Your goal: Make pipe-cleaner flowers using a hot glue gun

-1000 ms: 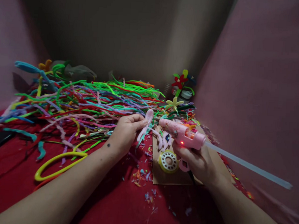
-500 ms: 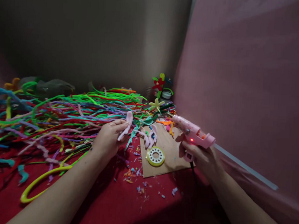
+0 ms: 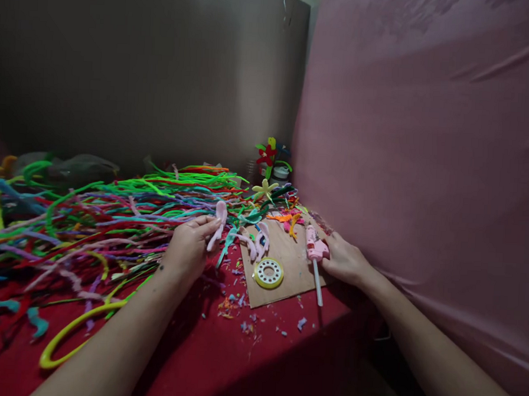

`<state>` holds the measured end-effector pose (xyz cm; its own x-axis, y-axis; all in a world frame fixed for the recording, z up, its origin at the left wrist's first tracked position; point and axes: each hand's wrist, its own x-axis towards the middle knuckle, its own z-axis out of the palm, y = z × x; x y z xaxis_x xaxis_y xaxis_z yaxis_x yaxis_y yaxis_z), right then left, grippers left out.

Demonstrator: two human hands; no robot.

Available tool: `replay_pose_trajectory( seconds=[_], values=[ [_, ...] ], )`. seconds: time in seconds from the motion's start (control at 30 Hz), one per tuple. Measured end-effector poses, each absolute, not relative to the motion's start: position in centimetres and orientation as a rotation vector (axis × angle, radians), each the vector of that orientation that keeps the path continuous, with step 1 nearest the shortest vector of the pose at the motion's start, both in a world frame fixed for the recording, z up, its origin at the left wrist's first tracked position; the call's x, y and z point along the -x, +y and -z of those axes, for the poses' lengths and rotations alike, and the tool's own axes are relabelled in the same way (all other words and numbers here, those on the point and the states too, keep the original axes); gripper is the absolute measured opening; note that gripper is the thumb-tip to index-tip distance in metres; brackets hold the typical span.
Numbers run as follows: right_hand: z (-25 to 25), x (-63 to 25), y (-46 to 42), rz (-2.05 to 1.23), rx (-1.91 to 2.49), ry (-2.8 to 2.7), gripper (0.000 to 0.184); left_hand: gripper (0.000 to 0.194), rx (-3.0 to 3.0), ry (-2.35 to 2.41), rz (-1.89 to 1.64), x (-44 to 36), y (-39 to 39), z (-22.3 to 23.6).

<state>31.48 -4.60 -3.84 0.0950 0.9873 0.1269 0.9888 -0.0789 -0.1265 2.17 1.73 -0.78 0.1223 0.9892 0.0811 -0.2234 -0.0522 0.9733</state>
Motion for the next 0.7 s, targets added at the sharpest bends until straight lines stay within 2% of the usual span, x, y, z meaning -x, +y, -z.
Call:
replay_pose_trajectory(
  seconds=[0.1,0.27,0.37,0.5,0.7],
  values=[
    [3.4,-31.7,-4.7,0.017,2.079,-2.103,0.053,0.017,-1.034,0.857,-1.267,-2.3,1.7,0.8],
    [1.7,-28.6,-3.9,0.258,1.872,-1.938,0.026,0.021,-0.982,0.853,-1.269,-2.6,1.9,1.2],
    [0.8,-24.9,-1.7,0.007,1.691,-2.0,0.017,0.022,-0.992,0.868,-1.255,-2.6,2.0,1.5],
    [1.0,-21.7,1.8,-0.209,1.688,-1.961,0.008,0.022,-1.033,0.879,-1.244,-2.6,2.2,2.1],
    [1.7,-22.1,3.8,-0.425,1.62,-1.797,0.022,0.023,-1.085,0.908,-1.225,-2.7,2.5,2.8]
  ],
)
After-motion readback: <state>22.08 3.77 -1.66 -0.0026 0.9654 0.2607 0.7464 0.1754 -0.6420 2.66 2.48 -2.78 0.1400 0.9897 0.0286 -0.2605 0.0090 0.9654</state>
